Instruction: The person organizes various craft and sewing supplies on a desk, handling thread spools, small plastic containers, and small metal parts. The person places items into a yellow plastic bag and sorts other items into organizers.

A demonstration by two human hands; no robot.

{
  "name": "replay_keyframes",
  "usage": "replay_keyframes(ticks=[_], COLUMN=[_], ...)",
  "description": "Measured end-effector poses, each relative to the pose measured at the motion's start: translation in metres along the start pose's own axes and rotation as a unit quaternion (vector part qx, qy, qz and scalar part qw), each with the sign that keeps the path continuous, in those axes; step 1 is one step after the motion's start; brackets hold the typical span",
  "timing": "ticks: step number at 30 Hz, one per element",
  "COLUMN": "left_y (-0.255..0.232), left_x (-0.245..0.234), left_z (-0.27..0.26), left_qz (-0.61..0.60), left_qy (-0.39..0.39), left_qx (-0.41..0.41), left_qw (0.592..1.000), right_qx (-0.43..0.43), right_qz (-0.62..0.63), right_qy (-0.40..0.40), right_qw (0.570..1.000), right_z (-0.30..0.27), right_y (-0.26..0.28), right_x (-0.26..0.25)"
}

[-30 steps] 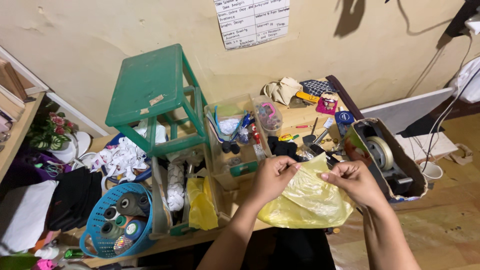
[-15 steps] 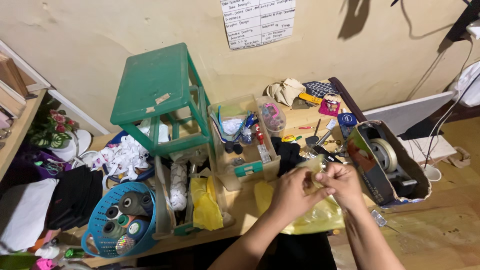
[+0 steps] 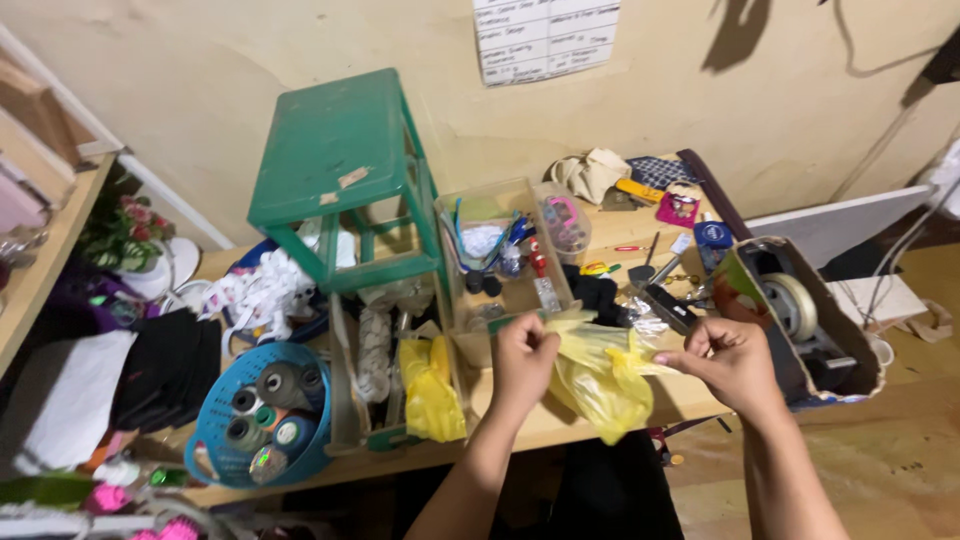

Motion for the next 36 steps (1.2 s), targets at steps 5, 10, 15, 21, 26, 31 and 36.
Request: replay_keyframes(ticks=[5,10,15,21,26,31,36], left_y=[0.019,0.013,0.008,-0.017,-0.037,-0.123,-0.111], left_x=[-0.005,-0.029,-0.045,-0.051,-0.05,-0.029,0.019], left_z=[-0.008,-0.012,-0.023,-0.023,-0.028,-0.029,-0.01], left_qz=[-0.288,-0.376,-0.328,-0.284,0.196,0.445,0.295], left_qy=[-0.006,-0.076,-0.117,-0.072,0.094,-0.068,0.166], left_qx=[-0.127,-0.139,-0.132,-0.053,-0.145,0.286,0.202], left_qw=[0.949,0.913,0.928,0.955,0.965,0.846,0.919], right_qx=[-0.018,-0.014,0.085,0.297,0.237,0.148,0.162], right_qz=[-0.228,-0.278,0.126,0.501,0.64,0.609,0.529], right_qy=[-0.013,-0.085,-0.071,-0.034,-0.031,0.056,0.062], right_qw=[0.973,0.957,0.986,0.812,0.73,0.777,0.831], right_z=[0.001,-0.001,0.008,0.006,0.006,0.005,-0.002], right_y=[0.04,0.038,-0.021,-0.006,0.001,-0.01,-0.033], right_x=[0.016,0.014,0.022,0.041,0.036,0.032,0.024])
Point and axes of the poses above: each hand's wrist, its own z-axis towards the middle knuckle, its own x-axis out of the palm, y = z × x, the point moved 6 cm from there along z, towards the middle knuckle
